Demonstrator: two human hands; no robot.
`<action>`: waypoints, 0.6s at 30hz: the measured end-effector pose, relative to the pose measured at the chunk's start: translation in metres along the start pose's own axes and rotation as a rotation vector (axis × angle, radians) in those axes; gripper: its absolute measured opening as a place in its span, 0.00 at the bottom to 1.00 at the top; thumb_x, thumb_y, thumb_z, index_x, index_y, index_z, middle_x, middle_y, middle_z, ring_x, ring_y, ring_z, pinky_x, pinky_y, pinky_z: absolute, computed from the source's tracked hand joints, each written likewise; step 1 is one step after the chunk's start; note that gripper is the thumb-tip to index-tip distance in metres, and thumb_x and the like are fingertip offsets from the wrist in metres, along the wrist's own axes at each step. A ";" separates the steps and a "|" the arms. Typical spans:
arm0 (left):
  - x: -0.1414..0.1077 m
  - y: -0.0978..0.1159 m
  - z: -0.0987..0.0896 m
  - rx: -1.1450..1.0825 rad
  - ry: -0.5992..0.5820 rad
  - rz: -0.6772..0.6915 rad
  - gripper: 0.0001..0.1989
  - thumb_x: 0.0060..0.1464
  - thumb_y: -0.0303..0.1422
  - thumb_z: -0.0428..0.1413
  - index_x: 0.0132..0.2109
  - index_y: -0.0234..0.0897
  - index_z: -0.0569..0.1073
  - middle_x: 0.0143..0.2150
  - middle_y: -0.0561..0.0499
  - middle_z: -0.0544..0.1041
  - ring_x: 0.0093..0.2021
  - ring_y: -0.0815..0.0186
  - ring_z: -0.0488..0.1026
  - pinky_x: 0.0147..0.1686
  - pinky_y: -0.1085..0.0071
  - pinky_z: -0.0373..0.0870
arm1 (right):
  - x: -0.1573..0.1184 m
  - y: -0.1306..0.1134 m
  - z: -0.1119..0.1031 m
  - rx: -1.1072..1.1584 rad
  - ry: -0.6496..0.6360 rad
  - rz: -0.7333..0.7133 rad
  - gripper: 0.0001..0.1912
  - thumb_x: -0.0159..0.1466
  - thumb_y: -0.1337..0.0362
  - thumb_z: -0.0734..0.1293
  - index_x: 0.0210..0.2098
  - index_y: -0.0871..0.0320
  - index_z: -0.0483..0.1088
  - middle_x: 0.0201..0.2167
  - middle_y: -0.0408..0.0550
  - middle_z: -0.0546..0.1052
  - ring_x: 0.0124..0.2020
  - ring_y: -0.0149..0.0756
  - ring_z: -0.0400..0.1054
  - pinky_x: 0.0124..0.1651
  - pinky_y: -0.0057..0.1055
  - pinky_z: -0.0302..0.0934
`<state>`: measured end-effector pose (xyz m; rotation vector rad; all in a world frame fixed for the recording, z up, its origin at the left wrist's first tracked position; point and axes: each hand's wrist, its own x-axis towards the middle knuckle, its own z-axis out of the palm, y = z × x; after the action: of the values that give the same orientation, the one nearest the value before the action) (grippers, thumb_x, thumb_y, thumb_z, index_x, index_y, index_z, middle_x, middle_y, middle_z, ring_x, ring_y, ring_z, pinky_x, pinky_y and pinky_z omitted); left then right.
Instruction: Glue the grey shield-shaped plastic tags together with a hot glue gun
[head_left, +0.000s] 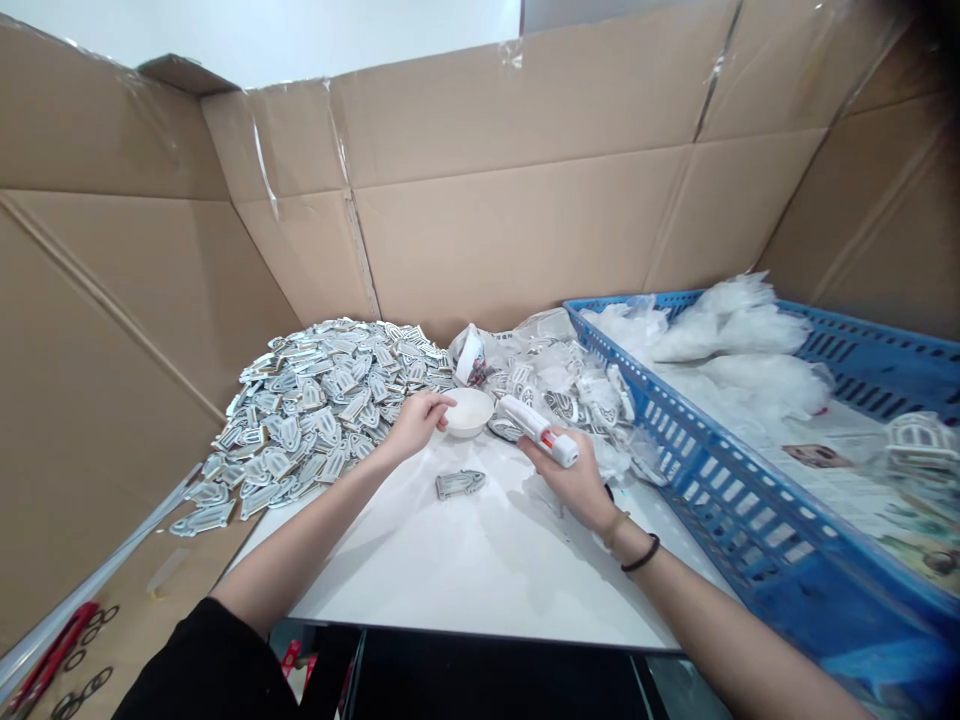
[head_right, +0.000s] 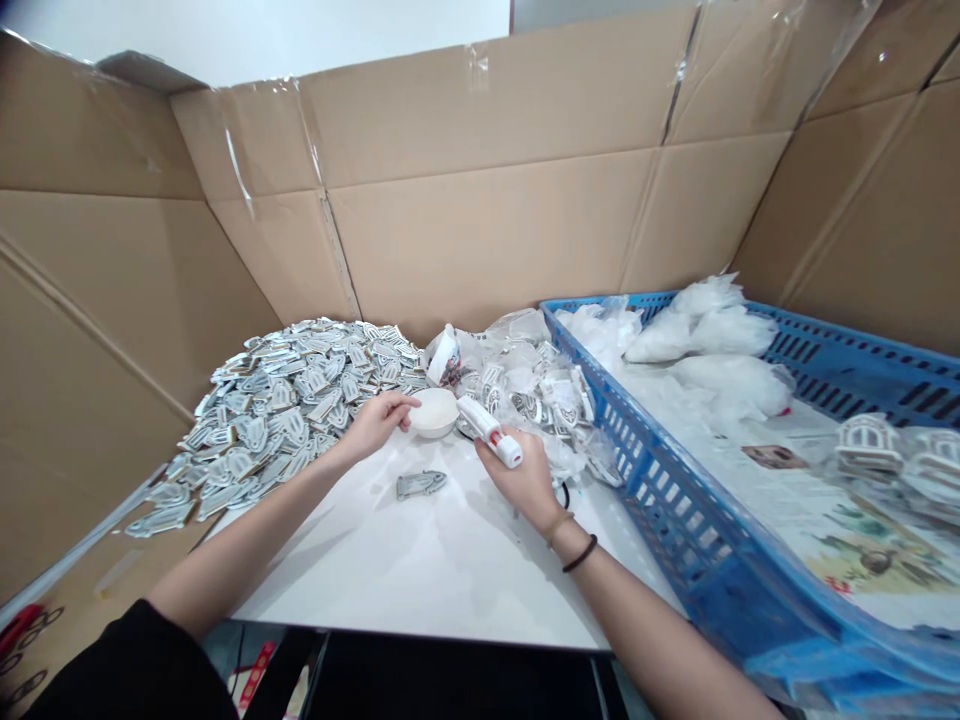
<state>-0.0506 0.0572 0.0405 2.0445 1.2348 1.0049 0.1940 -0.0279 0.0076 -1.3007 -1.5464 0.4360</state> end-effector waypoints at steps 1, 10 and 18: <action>-0.008 0.002 0.002 -0.078 -0.050 -0.072 0.09 0.60 0.28 0.52 0.41 0.33 0.78 0.27 0.52 0.74 0.27 0.67 0.74 0.36 0.70 0.72 | 0.000 0.000 0.000 -0.003 -0.002 -0.002 0.21 0.60 0.50 0.66 0.18 0.52 0.57 0.16 0.43 0.64 0.19 0.33 0.57 0.23 0.32 0.49; -0.055 0.012 0.004 0.015 -0.390 -0.245 0.07 0.49 0.35 0.58 0.30 0.35 0.74 0.24 0.54 0.75 0.25 0.69 0.70 0.28 0.74 0.63 | 0.000 -0.001 0.002 -0.023 0.001 -0.029 0.21 0.60 0.53 0.66 0.18 0.52 0.55 0.15 0.41 0.61 0.18 0.31 0.53 0.23 0.32 0.46; -0.055 0.007 -0.002 0.324 -0.387 -0.128 0.10 0.51 0.38 0.56 0.31 0.36 0.76 0.27 0.52 0.76 0.29 0.66 0.70 0.31 0.72 0.61 | -0.002 0.002 0.003 -0.019 -0.018 0.001 0.21 0.61 0.53 0.66 0.18 0.52 0.54 0.16 0.41 0.60 0.19 0.32 0.53 0.23 0.33 0.47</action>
<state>-0.0654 0.0049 0.0290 2.2291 1.3568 0.3392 0.1919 -0.0279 0.0043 -1.3154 -1.5683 0.4360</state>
